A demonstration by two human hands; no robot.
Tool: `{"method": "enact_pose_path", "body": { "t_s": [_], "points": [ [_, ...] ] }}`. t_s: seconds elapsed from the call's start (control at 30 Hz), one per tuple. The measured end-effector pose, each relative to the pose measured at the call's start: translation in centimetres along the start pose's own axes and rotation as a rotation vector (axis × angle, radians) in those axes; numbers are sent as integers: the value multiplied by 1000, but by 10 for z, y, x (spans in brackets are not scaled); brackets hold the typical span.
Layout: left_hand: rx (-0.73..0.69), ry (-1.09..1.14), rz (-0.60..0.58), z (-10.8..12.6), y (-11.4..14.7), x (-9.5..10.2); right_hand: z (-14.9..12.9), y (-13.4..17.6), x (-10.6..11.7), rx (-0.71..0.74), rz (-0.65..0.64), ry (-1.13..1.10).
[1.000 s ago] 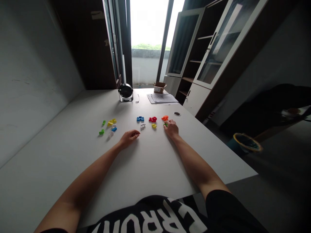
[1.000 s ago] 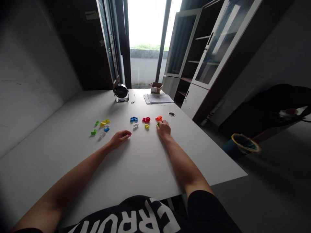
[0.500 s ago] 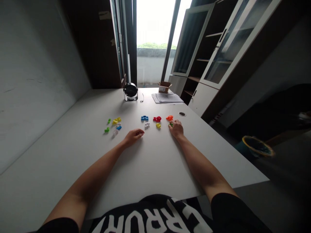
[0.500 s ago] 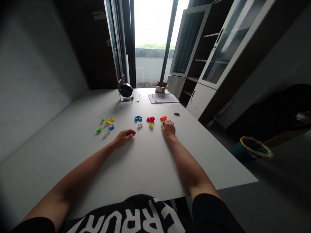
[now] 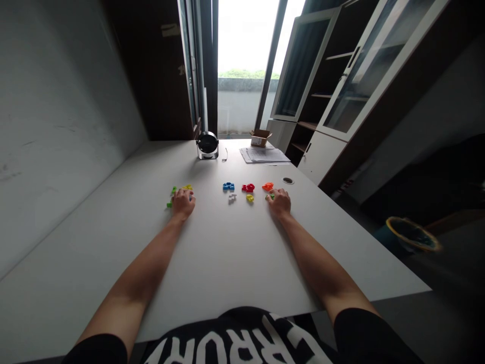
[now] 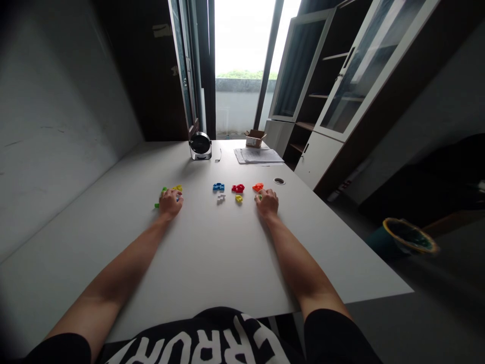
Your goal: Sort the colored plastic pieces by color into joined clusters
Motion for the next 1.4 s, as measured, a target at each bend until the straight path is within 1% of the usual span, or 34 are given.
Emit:
{"method": "enact_pose_path", "body": {
  "t_s": [0.03, 0.1, 0.23, 0.4, 0.5, 0.6, 0.73, 0.83, 0.93, 1.0, 1.1, 1.17, 1.27, 1.33, 1.4],
  "points": [
    [31, -41, 8, -9, -3, 0, -1, 0, 2, 0, 16, -3],
    [49, -87, 9, -19, -6, -1, -4, 0, 6, 7, 46, -16],
    [23, -107, -11, -26, -10, -6, -15, -1, 10, 56, 73, -67],
    [90, -126, 10, -45, -16, -2, -40, 3, 21, 148, 113, -149],
    [111, -128, -17, -53, -19, -1, -66, 11, 31, 221, 123, -232],
    [101, -140, -28, -52, -19, -1, -99, 23, 38, 281, 91, -313],
    [80, -139, -20, -47, -17, 0, -152, 45, 42, 411, -14, -431],
    [71, -124, -13, -43, -15, 4, -185, 64, 38, 493, -148, -535],
    [25, -81, 17, -27, -12, 12, -206, 83, 27, 580, -316, -646],
    [-46, -11, 33, -8, -6, 15, -207, 88, 18, 591, -376, -676],
    [-155, 182, -24, 25, 6, 9, -193, 83, 3, 504, -391, -680],
    [-223, 350, -107, 45, 15, 0, -181, 76, -5, 410, -391, -697],
    [-269, 559, -219, 68, 28, -10, -168, 69, -12, 289, -384, -770],
    [-288, 634, -269, 80, 35, -13, -165, 68, -12, 249, -382, -820],
    [-323, 648, -291, 92, 42, -11, -166, 68, -12, 229, -387, -851]
  ]
}}
Point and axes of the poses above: each hand's wrist, its own y-axis away from the middle knuckle, its own x-axis out of the back of the hand, z = x × y, the point moved 8 cm from there along -y, towards the middle knuckle, and after that the axes turned 2 degrees about x, right-handed, at the moved point
